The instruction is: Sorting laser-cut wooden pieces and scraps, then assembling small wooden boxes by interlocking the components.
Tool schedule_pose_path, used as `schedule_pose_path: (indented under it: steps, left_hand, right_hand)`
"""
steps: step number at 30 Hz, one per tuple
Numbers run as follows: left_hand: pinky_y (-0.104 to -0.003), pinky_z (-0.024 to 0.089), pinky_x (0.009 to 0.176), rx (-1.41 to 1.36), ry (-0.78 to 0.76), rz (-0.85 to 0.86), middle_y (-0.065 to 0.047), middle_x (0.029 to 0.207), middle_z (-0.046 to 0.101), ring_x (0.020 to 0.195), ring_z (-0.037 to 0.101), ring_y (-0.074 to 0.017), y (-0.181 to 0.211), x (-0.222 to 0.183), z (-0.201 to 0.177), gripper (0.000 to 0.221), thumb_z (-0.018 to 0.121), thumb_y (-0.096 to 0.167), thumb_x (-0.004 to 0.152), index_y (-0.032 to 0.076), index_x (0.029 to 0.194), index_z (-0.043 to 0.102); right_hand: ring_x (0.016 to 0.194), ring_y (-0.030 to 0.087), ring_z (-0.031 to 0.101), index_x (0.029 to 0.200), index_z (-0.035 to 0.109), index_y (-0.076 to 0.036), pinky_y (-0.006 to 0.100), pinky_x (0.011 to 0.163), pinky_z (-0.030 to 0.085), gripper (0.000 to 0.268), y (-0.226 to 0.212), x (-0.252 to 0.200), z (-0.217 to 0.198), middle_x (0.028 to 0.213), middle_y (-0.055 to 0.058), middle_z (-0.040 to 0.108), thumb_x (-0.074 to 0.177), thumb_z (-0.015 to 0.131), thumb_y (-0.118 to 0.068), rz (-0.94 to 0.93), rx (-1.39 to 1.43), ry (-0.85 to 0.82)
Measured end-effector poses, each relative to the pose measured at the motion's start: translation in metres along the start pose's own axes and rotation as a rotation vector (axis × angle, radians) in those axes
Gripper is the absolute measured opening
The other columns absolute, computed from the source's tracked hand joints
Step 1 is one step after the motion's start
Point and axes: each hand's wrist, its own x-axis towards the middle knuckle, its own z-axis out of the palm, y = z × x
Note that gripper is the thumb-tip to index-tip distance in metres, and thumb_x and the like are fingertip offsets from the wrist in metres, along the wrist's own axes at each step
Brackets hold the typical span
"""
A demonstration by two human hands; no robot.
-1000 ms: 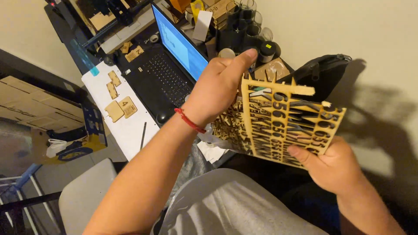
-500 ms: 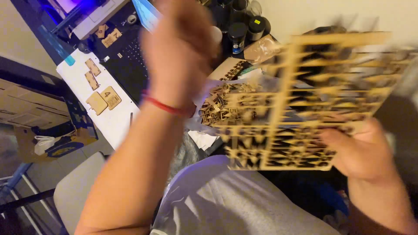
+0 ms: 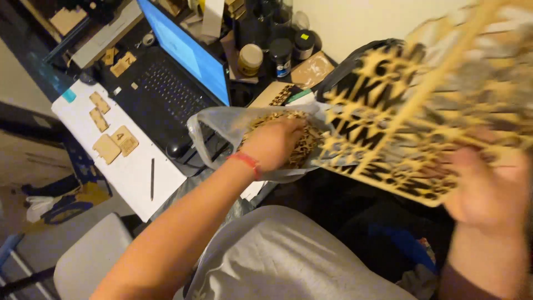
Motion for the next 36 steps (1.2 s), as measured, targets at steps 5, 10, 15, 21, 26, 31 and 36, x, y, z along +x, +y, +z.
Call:
schedule_pose_path:
  steps: [5, 10, 15, 21, 26, 31, 36]
  left_hand:
    - [-0.036, 0.049, 0.089, -0.657, 0.303, 0.026, -0.009, 0.113, 0.065, 0.104, 0.063, -0.0237, 0.037, -0.042, -0.051, 0.048, 0.040, 0.041, 0.095, 0.007, 0.120, 0.063]
    - [-0.029, 0.040, 0.074, -0.743, 0.522, -0.031, 0.003, 0.086, 0.053, 0.082, 0.050, -0.0112, 0.081, -0.055, -0.059, 0.046, 0.040, 0.059, 0.091, 0.017, 0.090, 0.059]
    - [-0.029, 0.022, 0.051, -1.041, 0.690, -0.161, 0.008, 0.057, 0.027, 0.056, 0.024, -0.0064, 0.068, -0.044, -0.053, 0.049, 0.062, 0.050, 0.085, 0.021, 0.059, 0.032]
    - [-0.030, 0.055, 0.067, -1.012, 0.300, -0.317, -0.002, 0.079, 0.073, 0.070, 0.066, -0.0131, 0.071, -0.047, -0.057, 0.050, 0.044, 0.052, 0.093, 0.012, 0.082, 0.072]
    - [-0.025, 0.028, 0.047, -0.694, 0.643, -0.106, 0.008, 0.051, 0.035, 0.050, 0.034, -0.0047, 0.046, -0.042, -0.081, 0.053, 0.070, 0.046, 0.082, 0.020, 0.054, 0.033]
    - [-0.026, 0.044, 0.049, -0.581, 0.596, 0.007, 0.005, 0.054, 0.058, 0.053, 0.056, -0.0045, 0.041, -0.028, -0.057, 0.044, 0.066, 0.028, 0.089, 0.019, 0.053, 0.044]
    - [-0.045, 0.042, 0.064, -0.070, -0.043, -0.059, -0.009, 0.067, 0.061, 0.065, 0.058, -0.0262, 0.020, -0.002, -0.034, 0.041, 0.056, 0.041, 0.095, 0.011, 0.067, 0.057]
  right_hand:
    - [0.130, 0.026, 0.060, 0.133, 0.052, -0.004, 0.045, 0.123, 0.052, 0.051, 0.020, -0.005, 0.011, 0.140, 0.012, 0.058, 0.086, 0.068, -0.018, 0.050, 0.142, 0.039]
    - [0.121, 0.022, 0.063, 0.121, 0.061, -0.006, 0.037, 0.115, 0.050, 0.030, 0.020, -0.020, 0.048, 0.127, 0.009, 0.064, 0.093, 0.067, -0.016, -0.044, -0.207, -0.137]
    - [0.130, 0.028, 0.060, 0.130, 0.055, 0.000, 0.043, 0.121, 0.050, 0.046, -0.001, -0.033, 0.079, 0.137, 0.014, 0.060, 0.087, 0.065, -0.011, 0.055, 0.068, -0.208]
    - [0.122, 0.032, 0.063, 0.129, 0.057, 0.001, 0.049, 0.111, 0.053, 0.048, 0.018, -0.024, 0.082, 0.132, 0.018, 0.063, 0.085, 0.071, -0.011, 0.235, 0.457, -0.255]
    - [0.122, 0.027, 0.064, 0.133, 0.053, -0.006, 0.047, 0.113, 0.056, 0.049, 0.020, -0.005, 0.041, 0.134, 0.011, 0.061, 0.086, 0.066, -0.009, 0.175, 0.248, -0.047]
    - [0.152, 0.030, 0.049, 0.151, 0.041, -0.015, 0.052, 0.133, 0.047, 0.067, 0.008, 0.012, 0.006, 0.159, 0.009, 0.046, 0.091, 0.060, -0.036, 0.143, 0.208, -0.074]
    - [0.163, 0.041, 0.023, 0.162, 0.020, -0.011, 0.067, 0.139, 0.029, 0.066, 0.009, 0.013, -0.005, 0.169, 0.016, 0.021, 0.106, 0.033, -0.044, -0.104, -0.011, -0.259]
